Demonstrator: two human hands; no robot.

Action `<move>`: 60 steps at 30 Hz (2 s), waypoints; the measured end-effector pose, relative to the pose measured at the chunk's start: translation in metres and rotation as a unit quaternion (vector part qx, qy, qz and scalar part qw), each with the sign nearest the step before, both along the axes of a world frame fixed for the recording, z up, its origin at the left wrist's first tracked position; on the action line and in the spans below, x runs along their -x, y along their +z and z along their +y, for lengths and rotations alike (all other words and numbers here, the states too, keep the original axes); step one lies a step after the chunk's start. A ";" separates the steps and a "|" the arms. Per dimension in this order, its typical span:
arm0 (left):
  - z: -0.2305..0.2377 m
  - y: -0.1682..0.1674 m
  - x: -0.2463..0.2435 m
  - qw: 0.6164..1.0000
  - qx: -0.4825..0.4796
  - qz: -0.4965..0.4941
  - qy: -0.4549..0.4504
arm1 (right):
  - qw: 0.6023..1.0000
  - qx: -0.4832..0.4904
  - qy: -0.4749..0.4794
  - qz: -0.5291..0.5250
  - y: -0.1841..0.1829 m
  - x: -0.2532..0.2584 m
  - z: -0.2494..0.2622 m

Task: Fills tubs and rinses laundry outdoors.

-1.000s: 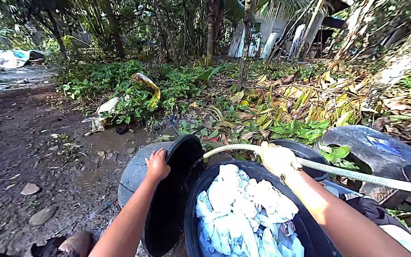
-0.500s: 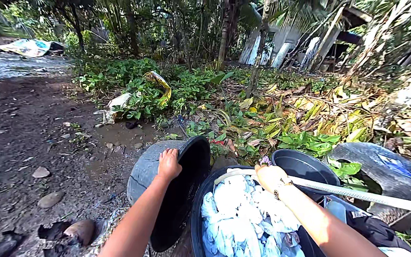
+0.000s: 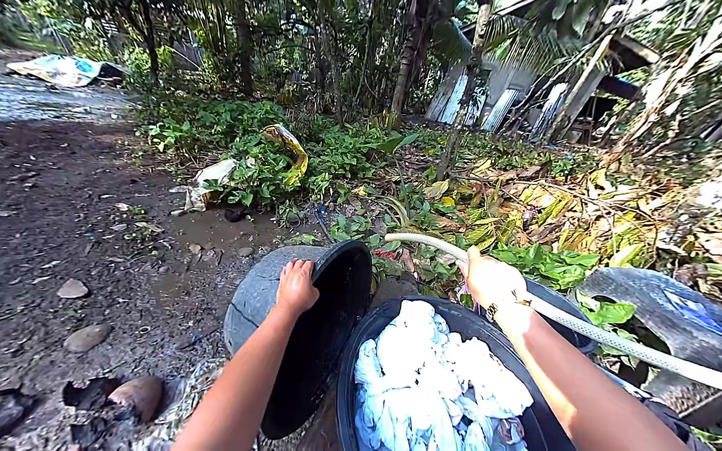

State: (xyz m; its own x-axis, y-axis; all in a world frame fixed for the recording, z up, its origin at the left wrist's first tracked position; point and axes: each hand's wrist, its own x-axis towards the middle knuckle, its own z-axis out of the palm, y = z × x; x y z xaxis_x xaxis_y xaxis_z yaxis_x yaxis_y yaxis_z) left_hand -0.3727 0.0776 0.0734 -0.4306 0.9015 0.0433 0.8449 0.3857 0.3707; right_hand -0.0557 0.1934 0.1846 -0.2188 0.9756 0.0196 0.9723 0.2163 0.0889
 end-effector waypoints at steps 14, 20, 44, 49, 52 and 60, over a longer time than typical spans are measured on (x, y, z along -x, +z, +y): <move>-0.001 -0.001 0.002 1.000 -0.009 -0.005 -0.007 | 1.000 0.012 -0.015 -0.004 -0.009 0.000 0.022; -0.004 -0.005 0.013 1.000 -0.017 0.003 0.002 | 0.998 0.050 0.037 -0.033 -0.006 -0.004 0.011; -0.002 0.000 -0.013 1.000 -0.006 0.014 -0.025 | 0.955 0.252 0.135 -0.084 -0.106 0.041 -0.043; -0.002 0.002 -0.015 1.000 -0.003 0.016 -0.023 | 0.930 0.301 0.173 -0.121 -0.150 0.062 -0.057; -0.002 0.001 -0.014 1.000 0.004 0.014 -0.021 | 0.933 0.311 0.137 -0.116 -0.159 0.059 -0.056; 0.002 0.003 -0.019 1.000 0.014 0.014 -0.017 | 0.900 0.375 0.181 -0.127 -0.187 0.072 -0.060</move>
State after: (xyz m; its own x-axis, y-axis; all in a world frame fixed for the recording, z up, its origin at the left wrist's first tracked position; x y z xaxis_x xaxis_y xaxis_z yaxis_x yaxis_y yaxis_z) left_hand -0.3542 0.0792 0.0761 -0.3992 0.9164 0.0286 0.8673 0.3673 0.3359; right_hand -0.1279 0.1332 -0.0019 -0.4297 0.5575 -0.7103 0.7953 0.6062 -0.0053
